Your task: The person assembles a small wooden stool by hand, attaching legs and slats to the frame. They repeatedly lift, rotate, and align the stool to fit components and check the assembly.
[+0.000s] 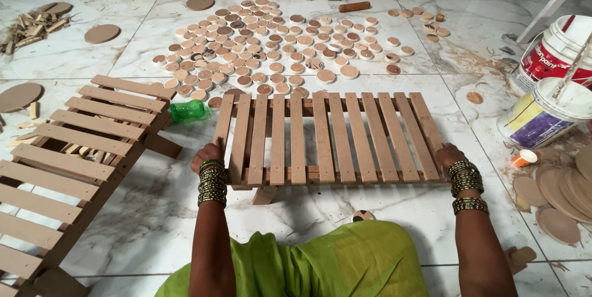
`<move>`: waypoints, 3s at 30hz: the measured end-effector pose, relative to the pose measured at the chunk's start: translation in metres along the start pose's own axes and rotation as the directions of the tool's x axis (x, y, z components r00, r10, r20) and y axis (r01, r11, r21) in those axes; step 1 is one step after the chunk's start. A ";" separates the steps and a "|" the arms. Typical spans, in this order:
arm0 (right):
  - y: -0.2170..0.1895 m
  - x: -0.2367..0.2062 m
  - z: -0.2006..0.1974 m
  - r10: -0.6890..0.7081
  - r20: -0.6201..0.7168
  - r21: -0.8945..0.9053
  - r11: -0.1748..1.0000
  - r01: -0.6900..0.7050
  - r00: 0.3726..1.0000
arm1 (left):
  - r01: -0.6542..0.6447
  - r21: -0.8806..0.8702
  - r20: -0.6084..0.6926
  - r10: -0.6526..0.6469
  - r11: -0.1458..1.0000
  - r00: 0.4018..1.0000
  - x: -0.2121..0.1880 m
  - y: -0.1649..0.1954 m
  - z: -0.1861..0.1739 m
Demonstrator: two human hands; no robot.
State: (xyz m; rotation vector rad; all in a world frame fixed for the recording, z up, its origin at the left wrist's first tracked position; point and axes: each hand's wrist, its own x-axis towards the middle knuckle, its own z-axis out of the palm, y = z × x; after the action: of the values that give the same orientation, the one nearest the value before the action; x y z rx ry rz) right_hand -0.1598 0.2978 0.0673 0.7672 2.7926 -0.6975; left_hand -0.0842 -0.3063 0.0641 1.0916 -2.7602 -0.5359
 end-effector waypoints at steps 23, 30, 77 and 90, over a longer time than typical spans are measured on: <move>-0.080 -0.081 0.093 -0.780 -0.396 -0.452 0.625 0.637 0.485 | 0.035 -0.053 0.002 -0.035 0.998 0.999 -0.041 -0.050 -0.018; -0.184 -0.209 0.204 -0.960 -0.120 -0.121 0.266 0.956 0.252 | 0.036 -0.080 0.005 -0.036 0.996 0.999 -0.043 -0.051 -0.021; -0.297 -0.297 0.211 -0.866 0.273 -0.382 0.302 0.874 0.418 | 0.106 -0.721 0.220 0.082 0.684 0.972 -0.129 -0.075 -0.028; -0.228 -0.344 0.247 -0.947 0.283 -0.365 0.042 0.930 0.154 | 0.112 -0.905 0.144 0.049 0.411 0.988 -0.133 -0.085 -0.011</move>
State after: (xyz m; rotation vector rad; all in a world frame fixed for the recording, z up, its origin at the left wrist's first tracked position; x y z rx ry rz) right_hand 0.0243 -0.1450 0.0340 -1.4185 2.9115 0.0161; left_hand 0.0697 -0.2761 0.0451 0.7706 -1.8846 -1.9005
